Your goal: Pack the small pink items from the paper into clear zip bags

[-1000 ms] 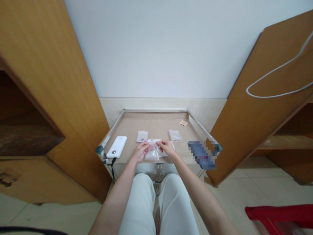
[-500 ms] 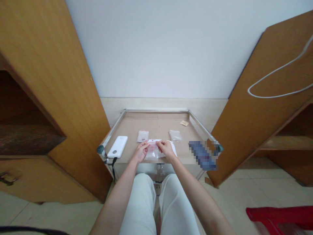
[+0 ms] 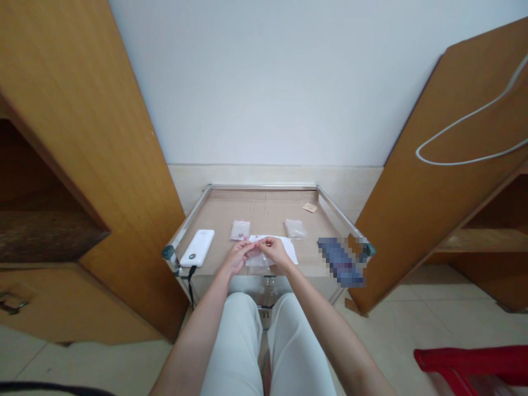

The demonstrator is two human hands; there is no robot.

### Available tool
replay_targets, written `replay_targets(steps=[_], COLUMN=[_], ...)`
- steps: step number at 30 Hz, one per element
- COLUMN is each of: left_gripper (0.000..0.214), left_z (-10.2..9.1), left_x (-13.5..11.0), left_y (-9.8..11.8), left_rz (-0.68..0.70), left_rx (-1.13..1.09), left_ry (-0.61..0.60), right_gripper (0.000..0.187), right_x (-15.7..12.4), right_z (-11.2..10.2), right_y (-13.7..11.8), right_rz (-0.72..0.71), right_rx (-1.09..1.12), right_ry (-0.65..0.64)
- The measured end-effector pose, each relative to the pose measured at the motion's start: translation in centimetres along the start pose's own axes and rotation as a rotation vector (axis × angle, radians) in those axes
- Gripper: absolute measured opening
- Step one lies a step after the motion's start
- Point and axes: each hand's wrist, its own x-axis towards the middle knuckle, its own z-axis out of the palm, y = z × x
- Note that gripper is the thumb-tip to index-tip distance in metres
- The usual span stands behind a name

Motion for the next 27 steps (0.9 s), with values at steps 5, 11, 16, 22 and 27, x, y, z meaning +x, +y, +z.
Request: replay_targets(steps=[5,11,16,22,27], left_gripper=[0.012,0.019,0.019,0.023,0.021], left_z=[-0.1,0.0,-0.1,-0.1,-0.2], left_x=[0.0,-0.3,-0.1,-0.2,-0.1], left_y=[0.1,0.3,0.2,0.2,0.1], left_rz=[0.006,-0.044,-0.061,-0.144,-0.083], left_rx=[0.071,0.056,0.035,0.038,0.094], left_ry=[0.012,-0.045,-0.020,-0.062,-0.045], right_gripper=[0.015,0.017,0.027,0.034,0.036], right_x=[0.1,-0.1,-0.1,0.7,0.7], right_z=[0.2,-0.5,-1.4,-1.5,-1.3], right_y=[0.3,-0.7,-0.9,-0.3,-0.4], right_rz=[0.020,0.092,0.109,0.023,0.008], right_rx=[0.012,-0.003,-0.043,-0.087,-0.058], right_ry=[0.026,-0.007,-0.088,0.082,0.092])
